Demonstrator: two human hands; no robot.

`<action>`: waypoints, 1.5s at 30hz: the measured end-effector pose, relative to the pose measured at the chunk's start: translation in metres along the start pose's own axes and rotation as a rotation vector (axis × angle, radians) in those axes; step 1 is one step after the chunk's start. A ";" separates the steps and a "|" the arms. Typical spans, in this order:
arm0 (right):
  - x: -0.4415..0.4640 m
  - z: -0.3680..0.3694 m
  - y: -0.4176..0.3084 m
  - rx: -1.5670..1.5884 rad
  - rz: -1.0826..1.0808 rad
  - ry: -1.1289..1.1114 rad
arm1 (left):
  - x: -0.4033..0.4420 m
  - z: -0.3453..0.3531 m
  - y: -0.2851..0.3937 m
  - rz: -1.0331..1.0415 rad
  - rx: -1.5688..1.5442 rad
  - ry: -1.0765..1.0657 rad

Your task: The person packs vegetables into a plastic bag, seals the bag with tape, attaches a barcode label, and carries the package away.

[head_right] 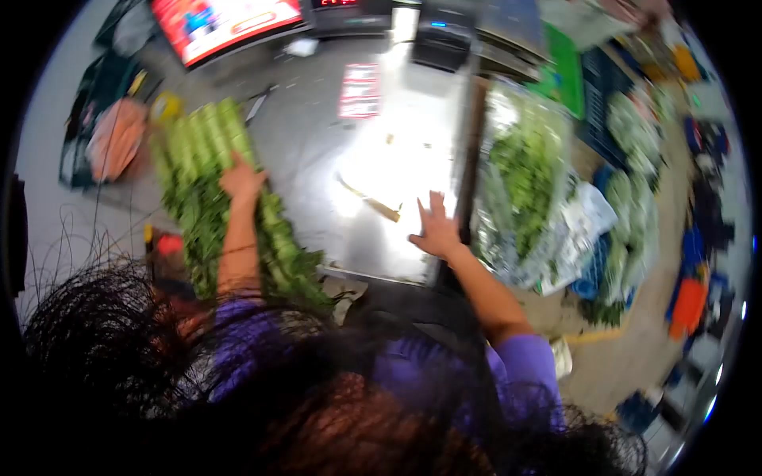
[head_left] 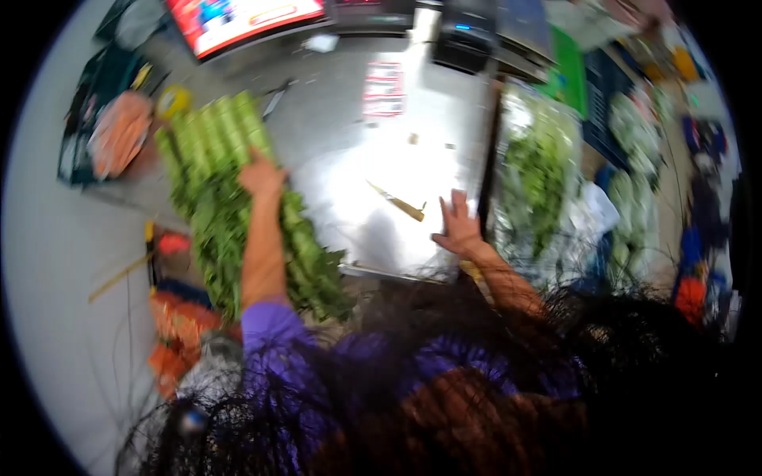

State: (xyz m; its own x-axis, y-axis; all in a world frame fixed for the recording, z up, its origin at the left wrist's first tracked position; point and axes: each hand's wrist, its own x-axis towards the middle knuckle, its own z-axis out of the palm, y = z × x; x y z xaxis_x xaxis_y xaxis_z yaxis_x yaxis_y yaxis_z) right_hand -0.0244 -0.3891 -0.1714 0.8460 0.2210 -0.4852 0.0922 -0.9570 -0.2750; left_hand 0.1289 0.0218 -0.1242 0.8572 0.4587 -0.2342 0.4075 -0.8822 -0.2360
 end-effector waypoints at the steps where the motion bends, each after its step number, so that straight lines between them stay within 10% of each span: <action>1: 0.004 0.015 0.012 0.079 -0.071 0.101 | 0.006 0.008 0.001 0.013 0.020 -0.007; 13: -0.010 0.000 0.035 0.229 -0.210 0.043 | -0.085 -0.095 0.007 0.207 -1.322 0.188; 19: -0.024 -0.061 0.046 0.867 -0.400 -0.039 | -0.074 -0.190 0.008 0.457 -1.773 -0.305; 23: -0.067 -0.147 0.034 1.546 -0.683 -0.245 | -0.166 -0.283 0.145 0.482 -2.029 -0.314; 30: -0.113 -0.194 0.133 1.305 -0.473 0.392 | -0.259 -0.251 0.387 0.816 -1.855 -0.161; 33: -0.143 -0.163 0.205 1.183 -0.227 0.465 | -0.297 -0.209 0.443 0.842 -1.517 -0.463; 41: -0.216 -0.046 0.281 1.459 0.365 0.178 | -0.327 0.010 0.441 1.482 -0.132 -0.121; 45: -0.216 0.012 0.291 1.222 0.194 0.307 | -0.336 0.024 0.415 1.570 0.194 -0.238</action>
State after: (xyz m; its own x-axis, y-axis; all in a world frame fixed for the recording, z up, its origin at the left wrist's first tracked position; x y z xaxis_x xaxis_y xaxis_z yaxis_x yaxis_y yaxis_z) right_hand -0.1865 -0.7127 -0.1564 0.8926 -0.1117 -0.4367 -0.4491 -0.1372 -0.8829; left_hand 0.0024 -0.4961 -0.1660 0.2953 -0.8261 -0.4799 -0.8499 -0.4566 0.2630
